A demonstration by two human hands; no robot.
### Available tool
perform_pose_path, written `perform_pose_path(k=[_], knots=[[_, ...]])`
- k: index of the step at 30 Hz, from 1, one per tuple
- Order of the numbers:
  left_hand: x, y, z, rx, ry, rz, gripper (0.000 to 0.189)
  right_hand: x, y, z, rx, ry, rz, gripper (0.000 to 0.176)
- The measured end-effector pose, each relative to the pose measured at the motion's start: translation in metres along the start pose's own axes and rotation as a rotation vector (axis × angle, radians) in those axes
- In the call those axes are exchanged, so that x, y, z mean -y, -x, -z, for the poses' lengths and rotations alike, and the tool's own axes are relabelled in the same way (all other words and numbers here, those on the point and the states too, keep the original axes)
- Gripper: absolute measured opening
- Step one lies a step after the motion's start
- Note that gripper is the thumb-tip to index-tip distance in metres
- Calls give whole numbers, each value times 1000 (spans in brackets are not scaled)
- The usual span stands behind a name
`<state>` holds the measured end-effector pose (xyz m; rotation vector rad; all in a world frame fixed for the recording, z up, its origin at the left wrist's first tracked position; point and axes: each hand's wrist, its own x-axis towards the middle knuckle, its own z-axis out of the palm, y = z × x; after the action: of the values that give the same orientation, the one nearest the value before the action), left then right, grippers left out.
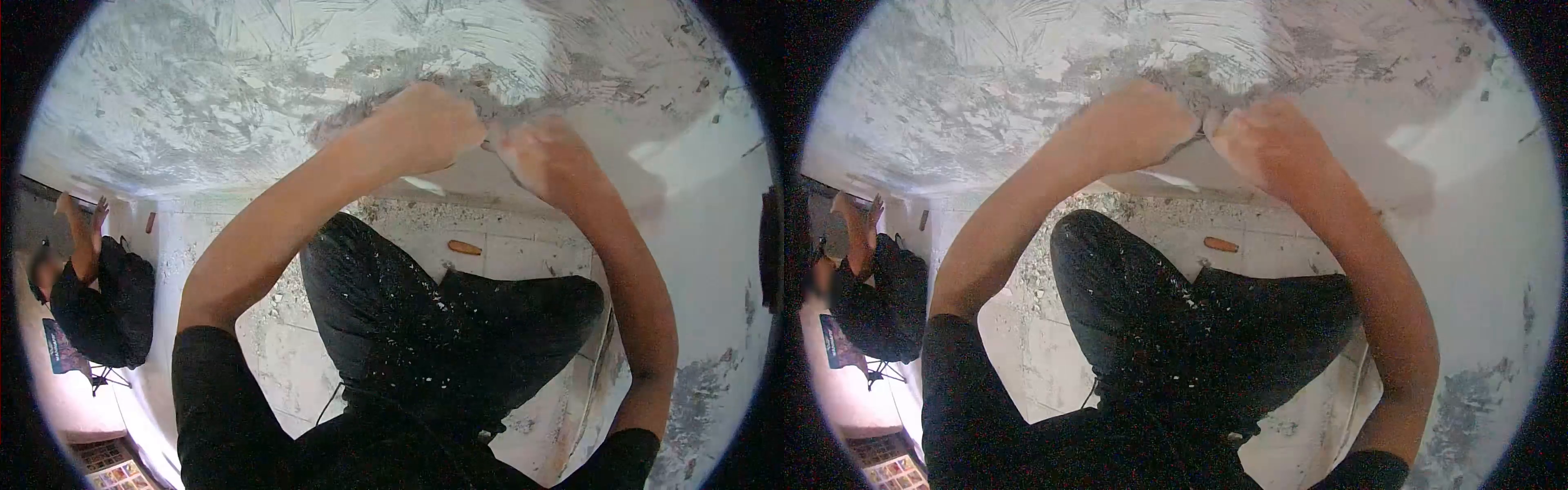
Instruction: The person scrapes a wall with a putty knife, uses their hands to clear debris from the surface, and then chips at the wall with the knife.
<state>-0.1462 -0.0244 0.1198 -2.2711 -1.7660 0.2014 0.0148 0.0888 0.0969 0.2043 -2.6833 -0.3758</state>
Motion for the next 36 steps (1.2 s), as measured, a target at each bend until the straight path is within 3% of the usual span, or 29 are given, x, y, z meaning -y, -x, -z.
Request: perform_pose_path(k=[3,5,6,8,9,11,12,14,15,17,18,20,23,27,29,31,34,36], knots=[[-2,-10,-7,68,2,-15,10,-12,-1,-29,86,152,-30,14],[-9,-4,-7,59,-10,-10,10,-10,9,-29,-253,-67,212,13],[-8,1,-2,43,-41,7,12,-8,6,-20,-248,-78,203,13],[-2,3,-9,-7,14,-33,11,3,-1,3,77,11,-40,12],[-3,1,-10,14,12,-25,11,1,2,-10,85,2,-38,12],[-4,-2,-15,24,2,-18,11,-10,12,-44,-270,-137,162,13],[-8,-2,-21,47,21,-8,9,-8,12,-47,-272,-129,163,13],[-11,-4,-37,75,46,-9,8,0,19,-55,93,26,45,19],[-11,0,-35,37,5,-23,8,2,20,-49,99,19,36,19],[-8,5,-23,16,-15,-37,9,2,14,-26,-181,-143,93,20],[-3,6,-8,-46,-49,-54,9,-1,9,-17,-174,-161,89,20],[-4,7,-9,-96,-63,-68,9,-4,2,-7,-84,116,63,16],[-7,2,-24,-59,-86,-48,8,-1,13,-35,-59,24,6,15],[-30,18,-50,-98,6,2,8,31,19,-36,-69,150,-32,14],[-22,13,-42,-137,-23,-15,9,30,13,-28,84,308,-64,13],[-6,0,-17,37,-58,68,11,0,-2,-25,-40,291,18,13],[1,10,16,-125,-49,54,17,-11,-7,12,-165,173,114,14],[1,10,17,-99,-73,88,16,-11,-7,20,-186,93,140,15]])
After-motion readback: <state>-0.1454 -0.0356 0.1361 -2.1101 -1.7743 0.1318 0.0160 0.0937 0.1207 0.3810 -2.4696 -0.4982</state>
